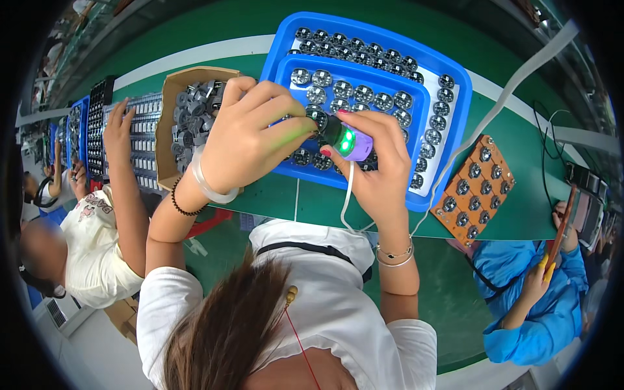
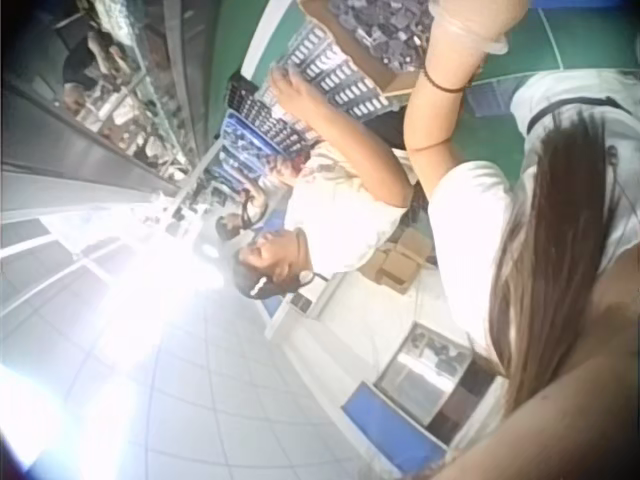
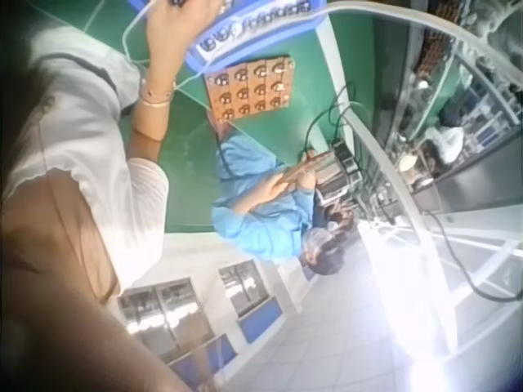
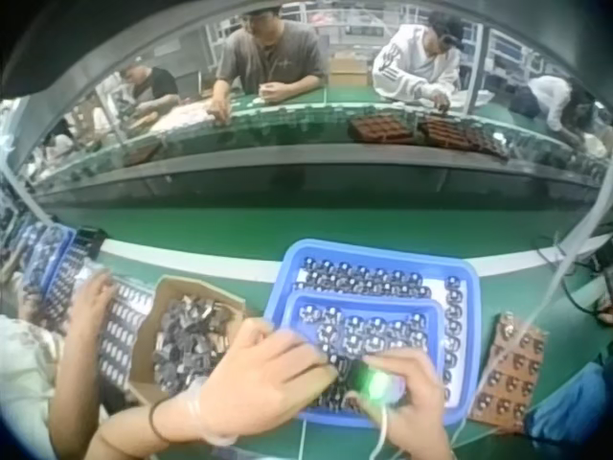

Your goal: Manually assembling small electronic components onto circuit boards and checking them with a tool.

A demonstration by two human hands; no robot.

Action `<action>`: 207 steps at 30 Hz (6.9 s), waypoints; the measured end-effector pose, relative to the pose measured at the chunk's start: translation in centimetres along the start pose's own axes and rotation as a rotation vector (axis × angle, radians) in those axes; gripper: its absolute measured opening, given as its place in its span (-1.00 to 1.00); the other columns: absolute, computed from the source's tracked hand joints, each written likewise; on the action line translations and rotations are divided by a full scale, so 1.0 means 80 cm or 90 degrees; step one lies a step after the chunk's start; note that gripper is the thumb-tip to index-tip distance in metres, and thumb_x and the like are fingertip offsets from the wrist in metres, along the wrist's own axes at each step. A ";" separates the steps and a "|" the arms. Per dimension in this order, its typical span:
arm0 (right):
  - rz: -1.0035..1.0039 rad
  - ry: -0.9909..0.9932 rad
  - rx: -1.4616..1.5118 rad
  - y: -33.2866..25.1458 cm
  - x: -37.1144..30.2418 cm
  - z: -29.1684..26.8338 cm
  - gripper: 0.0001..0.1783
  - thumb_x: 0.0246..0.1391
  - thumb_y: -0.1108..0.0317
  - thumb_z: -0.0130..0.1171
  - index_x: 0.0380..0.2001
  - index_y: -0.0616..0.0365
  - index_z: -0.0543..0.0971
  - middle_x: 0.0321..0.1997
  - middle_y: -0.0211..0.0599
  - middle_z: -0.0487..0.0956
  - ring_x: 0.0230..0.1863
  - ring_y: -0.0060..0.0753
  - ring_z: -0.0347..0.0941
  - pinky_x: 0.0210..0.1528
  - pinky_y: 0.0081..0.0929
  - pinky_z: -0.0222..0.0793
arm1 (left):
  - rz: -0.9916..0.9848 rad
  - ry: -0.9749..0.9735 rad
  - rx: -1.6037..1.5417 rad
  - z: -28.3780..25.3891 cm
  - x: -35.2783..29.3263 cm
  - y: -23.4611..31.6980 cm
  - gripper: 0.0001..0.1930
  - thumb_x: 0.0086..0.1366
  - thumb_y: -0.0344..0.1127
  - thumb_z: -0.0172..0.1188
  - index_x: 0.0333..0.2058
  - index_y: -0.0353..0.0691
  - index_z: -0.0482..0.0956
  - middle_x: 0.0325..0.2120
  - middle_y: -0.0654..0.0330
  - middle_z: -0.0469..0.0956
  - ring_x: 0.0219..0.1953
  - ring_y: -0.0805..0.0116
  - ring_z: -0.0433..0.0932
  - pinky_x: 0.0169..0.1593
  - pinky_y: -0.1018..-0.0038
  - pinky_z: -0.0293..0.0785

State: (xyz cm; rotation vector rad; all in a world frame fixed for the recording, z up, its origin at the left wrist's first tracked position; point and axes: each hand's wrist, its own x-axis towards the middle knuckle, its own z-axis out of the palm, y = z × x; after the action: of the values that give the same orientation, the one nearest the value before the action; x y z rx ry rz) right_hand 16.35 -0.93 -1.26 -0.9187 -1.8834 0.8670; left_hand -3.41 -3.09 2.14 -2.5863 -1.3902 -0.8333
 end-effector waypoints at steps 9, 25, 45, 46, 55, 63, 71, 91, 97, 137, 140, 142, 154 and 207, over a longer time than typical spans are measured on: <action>0.025 0.037 0.023 -0.001 -0.006 0.005 -0.49 -0.28 0.43 0.42 -0.16 0.23 0.50 -0.15 -0.22 0.43 -0.13 -0.38 0.39 -0.10 -0.53 0.33 | -0.049 -0.030 0.014 -0.002 -0.002 -0.016 -0.91 -0.07 -0.31 0.25 -0.53 -0.07 0.54 -0.49 0.40 0.43 -0.30 0.41 0.39 -0.15 0.39 0.18; 0.037 0.041 0.041 0.003 0.000 -0.003 -0.50 -0.25 0.51 0.39 -0.14 0.25 0.49 -0.11 -0.22 0.40 -0.08 -0.39 0.38 -0.06 -0.54 0.36 | -0.087 -0.076 0.088 0.032 -0.001 -0.079 -0.87 -0.03 -0.22 0.27 -0.47 -0.06 0.60 -0.47 0.34 0.46 -0.28 0.36 0.41 -0.12 0.39 0.18; -0.005 0.053 -0.001 0.004 0.014 0.000 -0.51 -0.23 0.56 0.35 -0.13 0.24 0.47 -0.11 -0.22 0.42 -0.08 -0.40 0.40 -0.07 -0.55 0.36 | 0.022 -0.009 0.029 -0.005 0.030 -0.028 -0.91 -0.08 -0.31 0.24 -0.55 -0.08 0.52 -0.49 0.38 0.40 -0.31 0.39 0.38 -0.12 0.36 0.21; 0.049 0.130 0.079 0.008 0.008 -0.002 -0.54 -0.19 0.50 0.34 -0.14 0.26 0.45 -0.11 -0.20 0.44 -0.09 -0.41 0.41 -0.06 -0.54 0.35 | 0.007 -0.001 0.047 -0.001 0.030 -0.034 -0.93 -0.07 -0.31 0.23 -0.56 -0.08 0.54 -0.50 0.38 0.41 -0.31 0.39 0.38 -0.12 0.36 0.21; 0.174 0.236 0.220 0.041 -0.044 -0.070 -0.74 -0.13 0.59 -0.02 -0.27 0.26 0.39 -0.16 -0.03 0.45 -0.26 -0.37 0.43 -0.15 -0.48 0.35 | -0.079 -0.100 0.092 0.032 0.004 -0.080 -0.91 -0.04 -0.29 0.26 -0.49 -0.08 0.62 -0.47 0.35 0.44 -0.27 0.37 0.39 -0.13 0.38 0.17; 0.439 0.007 -0.046 0.048 -0.041 -0.088 -0.62 -0.17 0.48 0.25 -0.20 0.28 0.45 -0.51 -0.42 0.48 -0.53 -0.69 0.34 -0.51 -0.68 0.27 | -0.155 -0.100 -0.043 0.002 0.004 -0.077 -0.73 0.02 -0.30 0.26 -0.23 -0.12 0.56 -0.32 0.25 0.45 -0.21 0.26 0.41 -0.14 0.36 0.23; 0.497 -0.014 0.055 0.046 -0.025 -0.098 -0.66 -0.22 0.54 0.27 -0.27 0.25 0.47 -0.50 -0.45 0.49 -0.53 -0.72 0.35 -0.54 -0.70 0.26 | -0.189 -0.087 -0.067 -0.023 -0.014 -0.074 -0.72 0.01 -0.36 0.27 -0.24 -0.18 0.56 -0.29 0.21 0.46 -0.20 0.21 0.41 -0.12 0.37 0.27; 0.414 0.084 0.084 0.227 0.260 -0.098 -0.71 -0.31 0.55 0.28 -0.41 0.38 0.48 -0.50 -0.20 0.51 -0.53 -0.42 0.44 -0.53 -0.46 0.36 | -0.187 -0.056 -0.137 -0.056 -0.018 -0.085 -0.73 -0.02 -0.45 0.25 -0.26 -0.26 0.56 -0.33 0.12 0.48 -0.21 0.15 0.44 -0.08 0.37 0.30; 0.414 0.094 0.009 0.231 0.274 -0.077 -0.78 -0.29 0.58 0.29 -0.46 0.34 0.51 -0.46 -0.18 0.52 -0.47 -0.40 0.45 -0.49 -0.41 0.37 | -0.194 -0.075 -0.148 -0.056 -0.032 -0.087 -0.73 -0.01 -0.47 0.24 -0.25 -0.26 0.56 -0.34 0.11 0.48 -0.23 0.16 0.45 -0.12 0.39 0.34; 0.371 0.847 0.538 0.026 -0.155 -0.147 -0.64 0.11 0.44 0.06 -0.03 0.28 0.29 -0.34 -0.15 0.51 -0.44 -0.43 0.51 -0.52 -0.59 0.42 | -0.152 -0.447 -0.613 0.330 0.343 0.145 -0.70 0.22 -0.32 -0.05 -0.33 -0.47 0.55 -0.46 0.05 0.57 -0.49 0.39 0.51 -0.31 0.50 0.42; 0.398 0.831 0.500 0.025 -0.153 -0.158 -0.67 0.09 0.46 0.05 -0.06 0.24 0.30 -0.46 -0.22 0.50 -0.45 -0.43 0.51 -0.53 -0.59 0.42 | -0.176 -0.444 -0.586 0.318 0.341 0.154 -0.73 0.19 -0.40 -0.02 -0.28 -0.50 0.55 -0.41 0.06 0.59 -0.49 0.42 0.53 -0.32 0.52 0.45; 0.366 0.824 0.501 0.037 -0.160 -0.162 -0.74 0.08 0.48 0.04 -0.14 0.21 0.32 -0.50 -0.25 0.49 -0.50 -0.46 0.49 -0.54 -0.60 0.42 | -0.193 -0.428 -0.610 0.308 0.342 0.154 -0.75 0.15 -0.43 0.03 -0.30 -0.52 0.55 -0.42 0.05 0.59 -0.50 0.45 0.53 -0.37 0.53 0.45; 0.473 0.559 0.514 0.023 -0.207 -0.216 -0.51 -0.04 0.56 0.02 0.03 0.28 0.27 -0.48 -0.28 0.44 -0.66 -0.50 0.36 -0.64 -0.56 0.36 | -0.175 -0.354 -0.514 0.141 0.240 0.131 -0.54 0.21 -0.49 0.04 0.12 -0.24 0.28 -0.33 0.25 0.46 -0.44 0.66 0.40 -0.33 0.70 0.37; 0.221 0.317 0.578 0.064 -0.166 -0.126 -0.39 0.07 0.42 0.12 0.15 0.15 0.12 0.05 -0.07 0.37 0.06 -0.12 0.33 0.14 -0.17 0.21 | 0.028 -0.145 -0.173 0.149 0.055 0.198 -0.83 -0.12 -0.44 0.12 -0.45 -0.13 0.54 -0.36 0.18 0.46 -0.21 0.17 0.45 -0.19 0.31 0.42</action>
State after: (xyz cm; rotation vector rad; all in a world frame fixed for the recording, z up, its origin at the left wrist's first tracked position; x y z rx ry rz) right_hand 31.62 -7.51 -6.55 -0.7684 -0.7595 1.3770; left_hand 16.10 -5.19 -3.03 -2.9896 -1.3501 -0.7911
